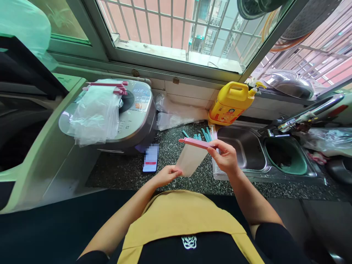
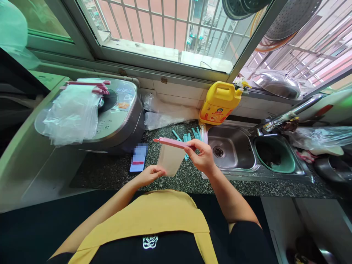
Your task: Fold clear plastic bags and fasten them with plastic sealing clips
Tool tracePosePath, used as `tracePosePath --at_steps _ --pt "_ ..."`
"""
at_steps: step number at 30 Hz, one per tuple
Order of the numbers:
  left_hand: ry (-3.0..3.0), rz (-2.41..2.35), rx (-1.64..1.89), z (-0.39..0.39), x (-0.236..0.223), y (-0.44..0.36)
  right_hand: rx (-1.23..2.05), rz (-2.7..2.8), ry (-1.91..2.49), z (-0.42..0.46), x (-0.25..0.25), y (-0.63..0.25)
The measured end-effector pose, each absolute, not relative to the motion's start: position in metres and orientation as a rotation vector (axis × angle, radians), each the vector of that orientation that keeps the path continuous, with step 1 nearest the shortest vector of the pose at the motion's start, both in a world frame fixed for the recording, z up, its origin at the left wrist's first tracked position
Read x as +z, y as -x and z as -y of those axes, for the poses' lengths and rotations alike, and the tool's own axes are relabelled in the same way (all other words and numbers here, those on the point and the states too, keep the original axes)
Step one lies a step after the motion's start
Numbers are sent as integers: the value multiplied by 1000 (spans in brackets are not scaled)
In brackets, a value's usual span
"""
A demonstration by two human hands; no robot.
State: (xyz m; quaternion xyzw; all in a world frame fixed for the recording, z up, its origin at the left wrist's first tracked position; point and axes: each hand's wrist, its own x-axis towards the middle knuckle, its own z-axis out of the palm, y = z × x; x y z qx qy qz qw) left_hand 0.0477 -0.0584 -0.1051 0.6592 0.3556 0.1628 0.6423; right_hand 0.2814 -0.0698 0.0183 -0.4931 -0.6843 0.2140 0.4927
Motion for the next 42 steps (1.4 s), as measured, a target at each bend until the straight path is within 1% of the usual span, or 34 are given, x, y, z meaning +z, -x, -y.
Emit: tracePosePath --at_steps 2,3,5,7,9,11,13,17,26,35,39,42 --pt "-1547 -785 345 45 -87 -35 511 1689 1187 69 20 -281" --pt "-1574 -830 436 36 -72 -28 514 1718 1180 68 22 -281" --pt "-1641 -855 731 19 -37 -21 542 1803 1152 65 25 -278" --pt "-1775 -765 875 7 -1 -23 578 1878 1112 62 28 -272" --pt "-1934 -734 842 3 26 -33 591 1914 1080 58 32 -266" --pt "-1993 -752 749 5 41 -44 591 1932 1067 55 35 -261" --pt "-1966 -767 725 8 46 -52 599 1936 1054 52 36 -259" --pt "-1929 -799 871 7 47 -51 604 1916 1035 46 25 -259" --pt "-2025 -935 981 -3 63 -39 552 1873 1159 48 -39 -250" --pt "-2040 -966 969 -8 61 -30 536 2025 1233 69 -89 -254" --pt "-2049 -968 955 -11 57 -28 500 2142 1263 69 -86 -258" --pt "-2100 -944 929 -11 56 -26 242 1994 1250 61 -57 -264"
